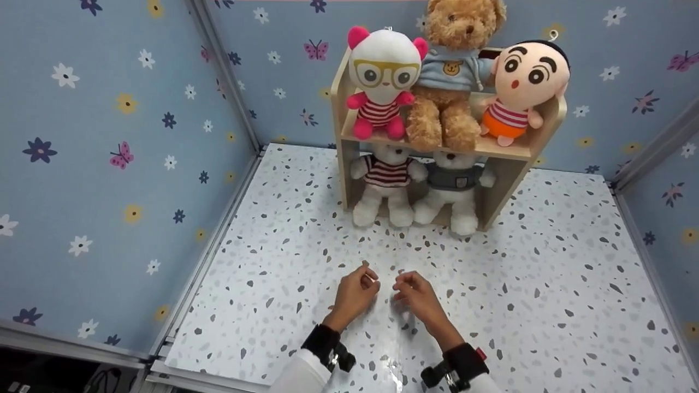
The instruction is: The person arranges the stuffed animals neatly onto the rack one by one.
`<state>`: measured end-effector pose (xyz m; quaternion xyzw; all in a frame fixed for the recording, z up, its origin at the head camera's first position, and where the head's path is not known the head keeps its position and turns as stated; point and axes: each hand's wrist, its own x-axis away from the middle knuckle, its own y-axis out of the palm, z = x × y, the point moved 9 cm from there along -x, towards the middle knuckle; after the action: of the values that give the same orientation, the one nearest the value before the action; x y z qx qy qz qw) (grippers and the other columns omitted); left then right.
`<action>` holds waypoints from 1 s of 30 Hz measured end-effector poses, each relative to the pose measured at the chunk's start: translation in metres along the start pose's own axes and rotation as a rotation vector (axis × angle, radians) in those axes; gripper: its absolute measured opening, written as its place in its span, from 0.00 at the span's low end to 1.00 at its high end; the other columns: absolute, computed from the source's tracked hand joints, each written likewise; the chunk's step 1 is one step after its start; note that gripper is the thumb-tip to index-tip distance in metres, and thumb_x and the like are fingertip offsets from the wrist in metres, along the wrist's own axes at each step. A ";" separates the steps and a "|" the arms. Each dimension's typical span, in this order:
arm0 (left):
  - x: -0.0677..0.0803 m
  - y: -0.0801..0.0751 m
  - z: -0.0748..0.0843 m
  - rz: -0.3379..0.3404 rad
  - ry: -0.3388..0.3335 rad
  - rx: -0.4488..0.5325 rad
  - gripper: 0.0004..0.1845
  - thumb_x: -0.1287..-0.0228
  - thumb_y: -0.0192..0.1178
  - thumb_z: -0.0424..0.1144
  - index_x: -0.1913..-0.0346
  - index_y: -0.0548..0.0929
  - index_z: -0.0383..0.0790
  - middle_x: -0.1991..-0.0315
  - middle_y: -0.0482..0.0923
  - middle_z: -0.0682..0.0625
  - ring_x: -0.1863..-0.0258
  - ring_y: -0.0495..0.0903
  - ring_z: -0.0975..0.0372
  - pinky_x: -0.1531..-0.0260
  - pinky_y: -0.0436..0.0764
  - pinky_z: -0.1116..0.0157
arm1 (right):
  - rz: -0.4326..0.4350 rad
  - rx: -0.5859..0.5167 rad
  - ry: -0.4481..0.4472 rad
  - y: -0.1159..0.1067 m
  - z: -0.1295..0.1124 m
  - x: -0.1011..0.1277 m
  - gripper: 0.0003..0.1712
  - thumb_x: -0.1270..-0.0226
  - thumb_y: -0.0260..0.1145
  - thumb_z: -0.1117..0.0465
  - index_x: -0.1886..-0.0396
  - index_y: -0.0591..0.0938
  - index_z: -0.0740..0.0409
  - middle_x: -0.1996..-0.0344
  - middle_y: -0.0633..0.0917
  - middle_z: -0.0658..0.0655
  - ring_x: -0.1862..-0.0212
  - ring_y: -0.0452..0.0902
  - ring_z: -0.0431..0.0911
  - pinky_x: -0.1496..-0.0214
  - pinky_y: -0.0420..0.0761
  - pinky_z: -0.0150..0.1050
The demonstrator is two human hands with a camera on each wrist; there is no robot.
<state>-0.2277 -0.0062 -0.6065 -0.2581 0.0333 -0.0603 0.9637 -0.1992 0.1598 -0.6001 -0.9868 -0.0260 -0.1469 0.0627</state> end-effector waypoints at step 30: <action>0.027 0.014 -0.018 0.247 0.069 0.067 0.02 0.42 0.65 0.37 0.68 0.81 0.48 0.73 0.77 0.58 0.69 0.75 0.67 0.64 0.74 0.69 | 0.204 0.053 0.142 -0.072 0.065 0.023 0.13 0.32 0.60 0.58 0.54 0.77 0.61 0.60 0.82 0.58 0.60 0.80 0.48 0.56 0.77 0.37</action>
<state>-0.2009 -0.0068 -0.6303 -0.2176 0.0960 0.0487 0.9701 -0.1636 0.2408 -0.6471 -0.9695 0.0749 -0.2084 0.1052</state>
